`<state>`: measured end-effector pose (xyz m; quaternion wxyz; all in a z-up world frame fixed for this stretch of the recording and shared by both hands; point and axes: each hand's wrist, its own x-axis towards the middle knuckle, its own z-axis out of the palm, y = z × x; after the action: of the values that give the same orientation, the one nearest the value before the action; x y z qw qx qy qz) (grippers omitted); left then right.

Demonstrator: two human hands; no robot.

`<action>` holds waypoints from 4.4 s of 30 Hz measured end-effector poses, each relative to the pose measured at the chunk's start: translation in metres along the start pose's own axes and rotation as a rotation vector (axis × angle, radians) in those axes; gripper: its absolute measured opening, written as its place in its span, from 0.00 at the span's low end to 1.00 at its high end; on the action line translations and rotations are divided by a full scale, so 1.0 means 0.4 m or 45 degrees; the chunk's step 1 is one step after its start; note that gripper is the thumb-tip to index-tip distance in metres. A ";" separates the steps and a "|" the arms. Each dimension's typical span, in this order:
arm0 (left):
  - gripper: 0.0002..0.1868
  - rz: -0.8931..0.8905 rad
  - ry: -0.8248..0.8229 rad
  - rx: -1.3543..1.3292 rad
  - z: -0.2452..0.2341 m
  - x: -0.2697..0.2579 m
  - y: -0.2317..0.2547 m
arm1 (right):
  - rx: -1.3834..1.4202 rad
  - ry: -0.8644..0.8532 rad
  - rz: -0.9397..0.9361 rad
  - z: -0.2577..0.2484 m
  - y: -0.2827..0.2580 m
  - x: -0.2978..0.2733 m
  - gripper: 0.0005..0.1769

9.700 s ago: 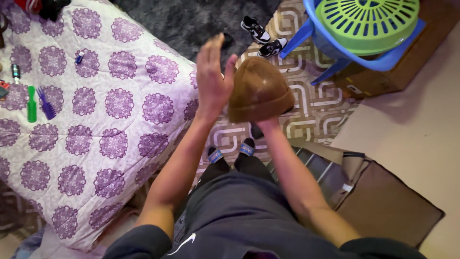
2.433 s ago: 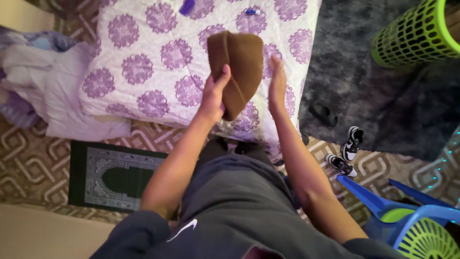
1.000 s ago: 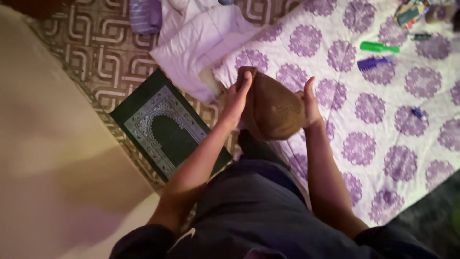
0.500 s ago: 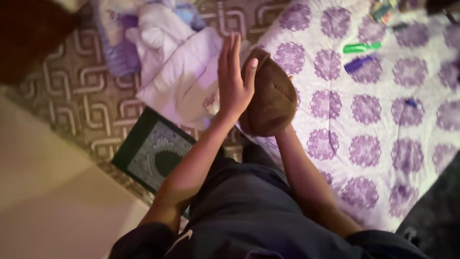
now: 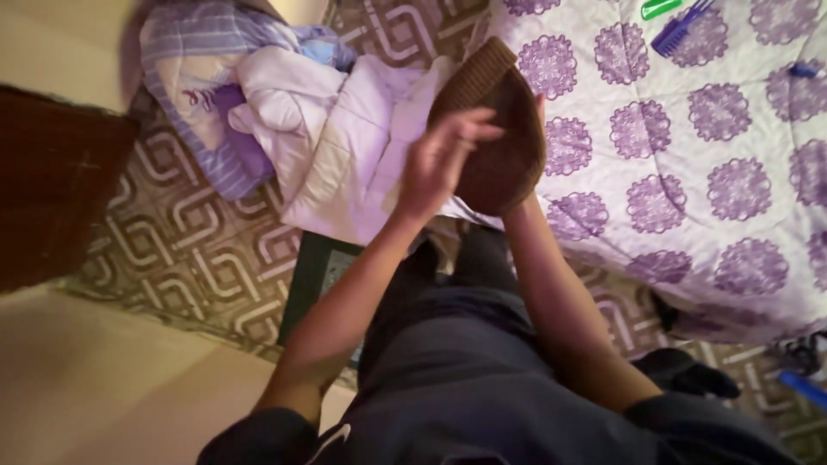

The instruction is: The person organizes personal items, including assembling a shoe rack and handling accessories like a beanie and combs.

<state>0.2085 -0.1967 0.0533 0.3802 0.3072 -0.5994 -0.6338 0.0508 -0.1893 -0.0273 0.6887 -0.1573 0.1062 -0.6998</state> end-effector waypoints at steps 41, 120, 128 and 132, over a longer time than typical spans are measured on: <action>0.16 -0.021 0.087 0.391 -0.512 1.325 -0.117 | -0.445 0.504 0.109 -0.472 -0.333 1.287 0.17; 0.16 0.017 0.146 1.152 -0.633 3.277 -0.562 | -1.544 0.638 -0.470 -0.959 -1.298 2.644 0.40; 0.25 -0.281 0.684 0.583 -0.622 3.258 -0.465 | -2.134 0.358 -0.196 -1.013 -1.210 2.830 0.41; 0.28 -0.257 0.696 0.611 -0.644 3.274 -0.434 | -2.176 0.226 -0.313 -0.983 -1.205 2.883 0.43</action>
<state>-0.2775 -1.4470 -0.0562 0.3790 0.6028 -0.5741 -0.4041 -0.5440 -1.3520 -0.1310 0.2432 -0.5759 0.6310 -0.4594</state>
